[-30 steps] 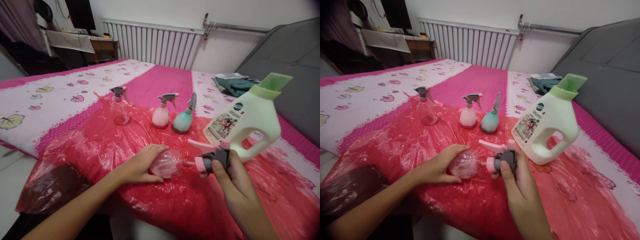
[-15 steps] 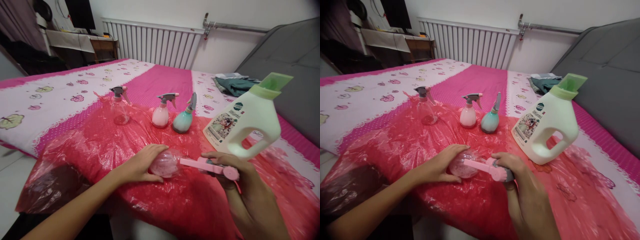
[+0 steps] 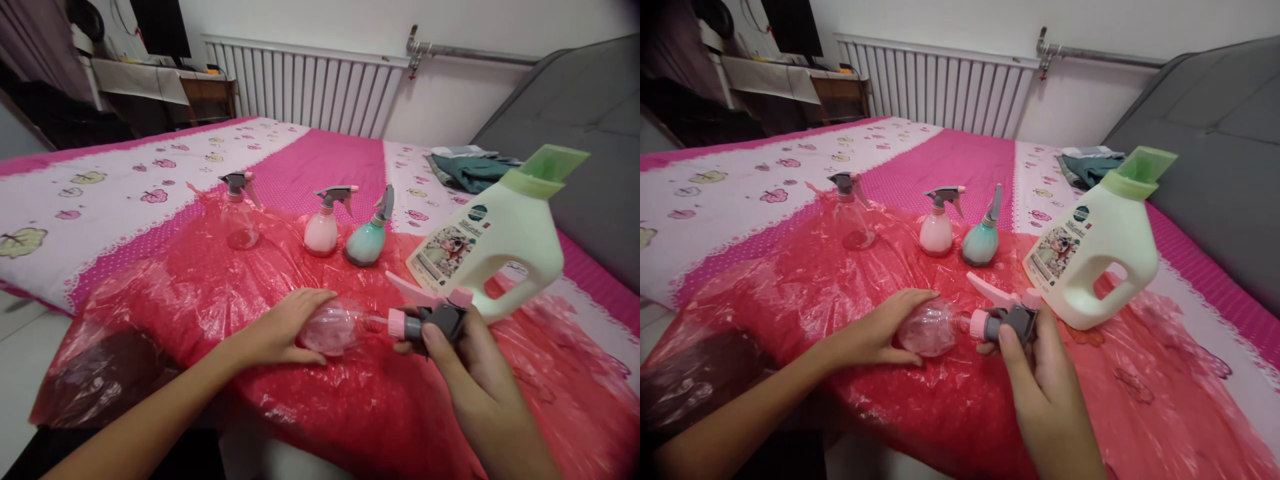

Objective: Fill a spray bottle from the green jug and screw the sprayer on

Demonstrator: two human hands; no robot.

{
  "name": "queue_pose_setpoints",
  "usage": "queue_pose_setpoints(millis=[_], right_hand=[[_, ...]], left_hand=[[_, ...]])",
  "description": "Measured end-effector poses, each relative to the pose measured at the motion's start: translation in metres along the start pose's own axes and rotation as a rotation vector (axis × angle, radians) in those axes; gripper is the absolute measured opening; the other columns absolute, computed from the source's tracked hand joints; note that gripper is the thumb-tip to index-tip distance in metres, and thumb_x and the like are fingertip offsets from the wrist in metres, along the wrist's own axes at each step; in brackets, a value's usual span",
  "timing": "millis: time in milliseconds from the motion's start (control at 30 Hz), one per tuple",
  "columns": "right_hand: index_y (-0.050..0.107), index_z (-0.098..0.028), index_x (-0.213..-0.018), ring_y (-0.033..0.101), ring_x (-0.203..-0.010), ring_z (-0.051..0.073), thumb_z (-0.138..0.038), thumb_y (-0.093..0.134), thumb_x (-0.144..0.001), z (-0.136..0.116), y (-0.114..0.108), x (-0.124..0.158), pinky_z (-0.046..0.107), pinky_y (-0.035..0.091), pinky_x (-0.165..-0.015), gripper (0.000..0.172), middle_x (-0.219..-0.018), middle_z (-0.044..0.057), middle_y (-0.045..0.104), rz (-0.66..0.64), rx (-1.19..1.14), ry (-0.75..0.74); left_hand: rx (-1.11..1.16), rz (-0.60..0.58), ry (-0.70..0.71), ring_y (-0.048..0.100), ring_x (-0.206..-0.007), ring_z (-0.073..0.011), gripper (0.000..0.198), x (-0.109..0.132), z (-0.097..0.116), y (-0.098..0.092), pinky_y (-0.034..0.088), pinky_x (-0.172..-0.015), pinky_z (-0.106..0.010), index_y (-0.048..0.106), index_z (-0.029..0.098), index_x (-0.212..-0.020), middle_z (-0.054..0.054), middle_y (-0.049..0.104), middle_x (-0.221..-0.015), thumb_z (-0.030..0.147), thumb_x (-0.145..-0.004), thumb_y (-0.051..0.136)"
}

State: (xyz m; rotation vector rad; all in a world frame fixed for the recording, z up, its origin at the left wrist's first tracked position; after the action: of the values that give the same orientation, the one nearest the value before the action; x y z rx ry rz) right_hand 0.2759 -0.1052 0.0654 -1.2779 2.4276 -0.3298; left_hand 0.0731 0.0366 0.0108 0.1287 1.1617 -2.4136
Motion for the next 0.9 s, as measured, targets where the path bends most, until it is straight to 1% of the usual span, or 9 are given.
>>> queue_pose_setpoints(millis=[167,233,333,400,500,600,700,800,900], right_hand=[[0.062,-0.032,-0.114,0.079,-0.104,0.023,-0.050,0.056,-0.109,-0.020,0.005,0.006,0.033,0.061,-0.081,0.019,-0.113,0.002,0.081,-0.015,0.183,-0.132],[0.063,-0.032,-0.110,0.079,-0.096,0.020,-0.045,0.053,-0.111,-0.034,0.006,0.009,0.031,0.059,-0.079,0.016,-0.105,-0.001,0.081,-0.037,0.281,-0.217],[0.063,-0.032,-0.110,0.075,-0.075,0.017,-0.043,0.053,-0.111,-0.045,0.004,0.011,0.027,0.054,-0.064,0.014,-0.091,-0.003,0.077,-0.063,0.379,-0.316],[0.061,-0.031,-0.108,0.070,-0.066,0.016,-0.044,0.053,-0.111,-0.040,0.000,0.009,0.026,0.052,-0.058,0.015,-0.082,-0.004,0.072,-0.075,0.372,-0.310],[0.060,-0.030,-0.104,0.073,-0.073,0.017,-0.042,0.053,-0.111,-0.028,-0.006,0.004,0.025,0.056,-0.061,0.015,-0.080,-0.003,0.070,-0.058,0.268,-0.286],[0.060,-0.031,-0.111,0.079,-0.088,0.020,-0.041,0.056,-0.110,-0.025,-0.008,0.003,0.028,0.061,-0.072,0.010,-0.096,-0.001,0.078,-0.031,0.234,-0.291],[0.063,-0.035,-0.121,0.080,-0.097,0.018,-0.038,0.054,-0.111,-0.037,-0.004,0.006,0.029,0.061,-0.081,0.013,-0.112,-0.002,0.081,-0.041,0.334,-0.352],[0.063,-0.036,-0.117,0.077,-0.086,0.015,-0.038,0.054,-0.111,-0.046,0.002,0.008,0.024,0.058,-0.071,0.011,-0.099,-0.005,0.078,-0.062,0.388,-0.393],[0.061,-0.033,-0.110,0.071,-0.075,0.013,-0.043,0.052,-0.112,-0.036,0.002,0.006,0.021,0.054,-0.065,0.014,-0.084,-0.006,0.070,-0.036,0.293,-0.291]], left_hand=[[0.002,0.015,-0.016,0.057,-0.146,-0.0422,0.098,0.001,-0.002,-0.001,0.046,-0.124,-0.062,0.036,0.027,-0.167,-0.021,0.055,-0.160,0.063,-0.090,0.085],[-0.002,0.018,0.000,0.057,-0.146,-0.0421,0.097,0.001,0.000,-0.001,0.046,-0.124,-0.062,0.036,0.027,-0.166,-0.021,0.055,-0.160,0.064,-0.091,0.084],[-0.024,0.004,0.030,0.057,-0.146,-0.0420,0.096,0.000,0.003,0.000,0.046,-0.124,-0.062,0.035,0.025,-0.166,-0.022,0.056,-0.159,0.063,-0.092,0.083],[-0.037,-0.003,0.047,0.055,-0.147,-0.0420,0.095,-0.001,0.005,0.000,0.045,-0.125,-0.062,0.035,0.025,-0.166,-0.022,0.055,-0.160,0.061,-0.092,0.083],[-0.032,0.000,0.037,0.055,-0.148,-0.0418,0.095,-0.001,0.005,0.000,0.044,-0.125,-0.062,0.035,0.026,-0.166,-0.022,0.054,-0.161,0.063,-0.092,0.083],[-0.017,0.000,0.004,0.055,-0.148,-0.0416,0.097,0.000,0.001,0.000,0.045,-0.125,-0.061,0.035,0.025,-0.166,-0.022,0.054,-0.161,0.065,-0.091,0.082],[-0.012,-0.004,-0.013,0.056,-0.148,-0.0415,0.098,0.001,-0.001,0.000,0.045,-0.125,-0.061,0.036,0.025,-0.166,-0.022,0.054,-0.161,0.063,-0.091,0.085],[-0.019,-0.012,-0.016,0.054,-0.149,-0.0418,0.097,0.001,0.000,0.001,0.043,-0.127,-0.061,0.036,0.025,-0.166,-0.021,0.054,-0.163,0.060,-0.091,0.086],[-0.018,-0.016,-0.013,0.053,-0.151,-0.0418,0.095,0.001,0.002,0.001,0.042,-0.128,-0.061,0.037,0.026,-0.166,-0.020,0.053,-0.164,0.060,-0.091,0.085]])
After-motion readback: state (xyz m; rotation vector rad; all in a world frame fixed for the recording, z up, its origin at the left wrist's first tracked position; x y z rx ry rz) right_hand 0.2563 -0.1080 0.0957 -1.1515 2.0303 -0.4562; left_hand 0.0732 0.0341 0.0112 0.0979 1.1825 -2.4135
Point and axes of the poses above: each hand's wrist, its own x-axis away from the middle knuckle, its own y-axis out of the palm, z = x × y, the point moved 8 cm from there along -x, towards the middle knuckle
